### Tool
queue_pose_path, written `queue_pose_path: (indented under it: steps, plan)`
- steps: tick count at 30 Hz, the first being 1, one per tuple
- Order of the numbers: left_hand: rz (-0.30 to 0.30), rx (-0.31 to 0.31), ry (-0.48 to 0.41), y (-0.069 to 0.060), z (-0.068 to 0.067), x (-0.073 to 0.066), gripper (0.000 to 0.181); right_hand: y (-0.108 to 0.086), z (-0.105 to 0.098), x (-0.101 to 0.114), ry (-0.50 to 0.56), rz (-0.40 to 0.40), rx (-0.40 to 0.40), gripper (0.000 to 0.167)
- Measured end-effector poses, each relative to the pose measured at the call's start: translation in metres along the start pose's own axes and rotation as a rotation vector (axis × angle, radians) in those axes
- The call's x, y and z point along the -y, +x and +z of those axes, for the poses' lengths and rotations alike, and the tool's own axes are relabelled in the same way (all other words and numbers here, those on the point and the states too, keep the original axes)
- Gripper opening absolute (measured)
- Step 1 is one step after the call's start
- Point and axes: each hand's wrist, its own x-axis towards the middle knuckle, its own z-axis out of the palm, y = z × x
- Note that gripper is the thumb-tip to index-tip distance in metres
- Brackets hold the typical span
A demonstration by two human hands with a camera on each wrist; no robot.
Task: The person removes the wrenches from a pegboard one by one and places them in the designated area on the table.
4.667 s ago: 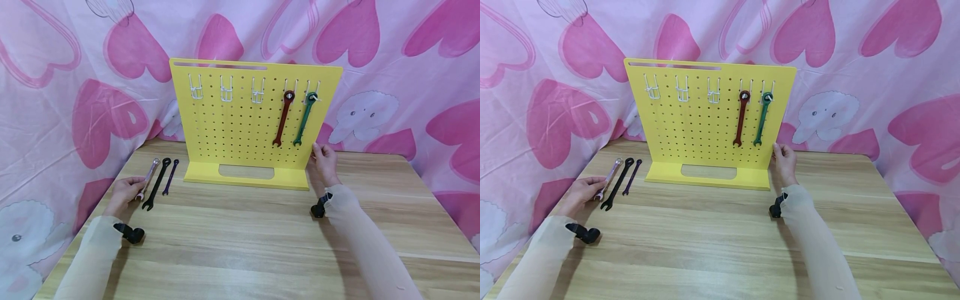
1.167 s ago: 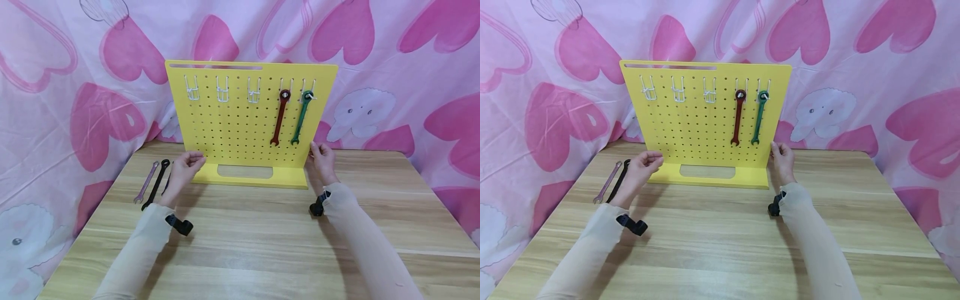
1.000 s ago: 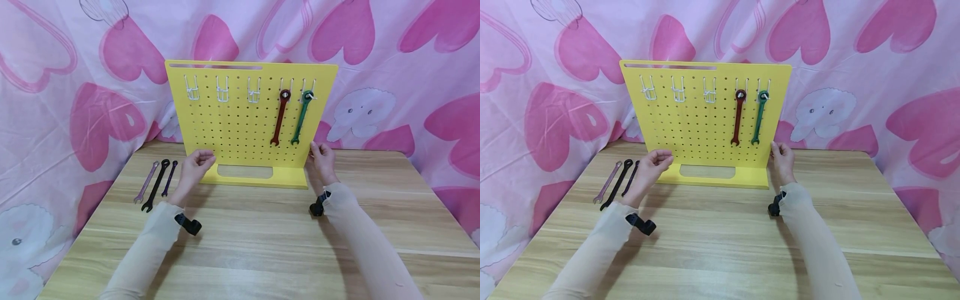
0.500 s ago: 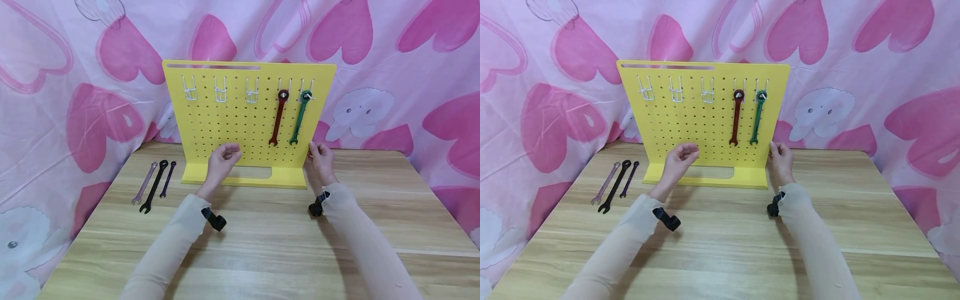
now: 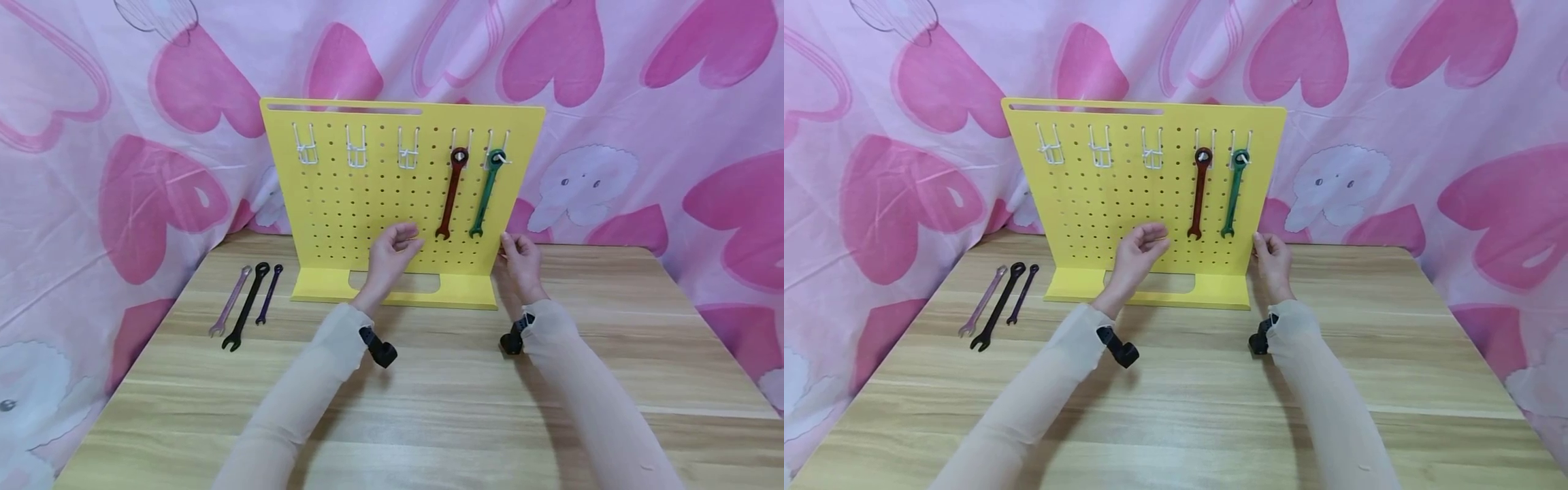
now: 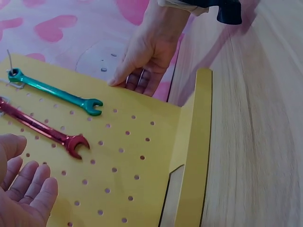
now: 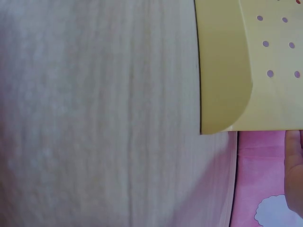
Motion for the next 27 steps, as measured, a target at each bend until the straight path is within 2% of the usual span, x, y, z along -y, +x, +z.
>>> queue_pose_path:
  steps: [12,27]
  plan:
    - [-0.012,0.000,-0.016,0.012,0.019,0.000,0.040,0.000,0.001,0.000,-0.012,0.000,-0.002,0.027]
    - [-0.016,-0.004,0.026,0.027,0.038,-0.002,0.041,-0.001,0.000,0.000,-0.039,-0.006,-0.002,0.028]
